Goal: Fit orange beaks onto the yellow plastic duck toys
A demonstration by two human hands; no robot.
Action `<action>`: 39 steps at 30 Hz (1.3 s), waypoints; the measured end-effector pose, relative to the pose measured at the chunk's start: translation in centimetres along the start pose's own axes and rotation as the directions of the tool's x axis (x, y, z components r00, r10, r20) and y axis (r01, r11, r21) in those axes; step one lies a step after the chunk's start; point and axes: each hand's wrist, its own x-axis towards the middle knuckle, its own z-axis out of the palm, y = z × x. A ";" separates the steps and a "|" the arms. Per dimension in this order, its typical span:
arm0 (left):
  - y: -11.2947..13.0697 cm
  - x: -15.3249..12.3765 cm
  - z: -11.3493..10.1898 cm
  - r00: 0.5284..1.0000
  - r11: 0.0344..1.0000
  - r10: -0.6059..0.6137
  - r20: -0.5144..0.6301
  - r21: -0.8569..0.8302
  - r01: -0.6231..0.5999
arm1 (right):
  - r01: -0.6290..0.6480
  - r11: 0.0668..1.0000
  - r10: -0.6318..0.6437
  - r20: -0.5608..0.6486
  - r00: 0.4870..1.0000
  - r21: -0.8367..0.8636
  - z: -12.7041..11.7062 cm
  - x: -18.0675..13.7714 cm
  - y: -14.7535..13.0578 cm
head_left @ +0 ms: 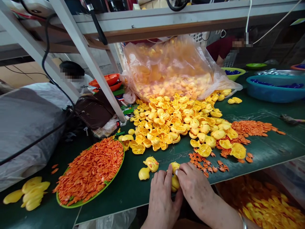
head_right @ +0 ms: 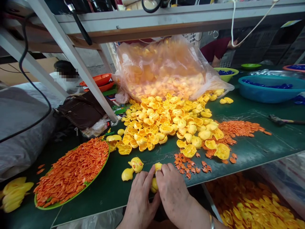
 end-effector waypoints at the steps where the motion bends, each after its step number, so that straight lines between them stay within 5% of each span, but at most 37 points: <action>1: 0.0 0.0 0.0 1.000 1.000 0.001 0.005 -0.005 -0.001 | 0.020 1.000 -0.020 0.005 1.000 -0.015 0.1 0.0 -0.1; 10: -0.5 0.0 0.0 1.000 1.000 0.004 0.008 -0.003 -0.004 | -0.051 0.998 0.053 0.082 0.995 -0.022 -1.2 -0.1 1.1; 17: -0.3 0.1 -0.3 0.997 0.999 -0.032 0.069 -0.024 0.033 | 0.268 0.909 -0.130 0.394 0.910 -0.319 -2.2 1.6 0.1; 21: -0.2 0.2 -0.5 0.990 0.998 -0.052 0.129 -0.032 0.056 | 0.472 0.800 -0.269 0.480 0.835 -0.372 -4.9 2.6 -0.3; 24: -0.6 0.1 -0.3 0.991 0.998 -0.049 0.125 -0.038 0.054 | 0.503 0.790 -0.235 0.585 0.776 -0.350 -6.0 3.4 -0.5; 27: -1.3 -0.1 0.1 0.994 0.999 -0.024 0.108 -0.044 0.028 | 0.464 0.826 -0.206 0.594 0.778 -0.321 -5.3 3.5 -0.6; 32: -2.0 -0.1 0.4 0.994 0.999 0.035 0.100 -0.035 -0.031 | 0.370 0.893 -0.217 0.477 0.852 -0.255 -3.9 2.5 0.0; 39: -1.9 0.3 0.2 0.993 0.999 0.027 0.112 -0.021 -0.024 | 0.503 0.841 -0.289 0.622 0.728 -0.198 -5.8 3.7 0.8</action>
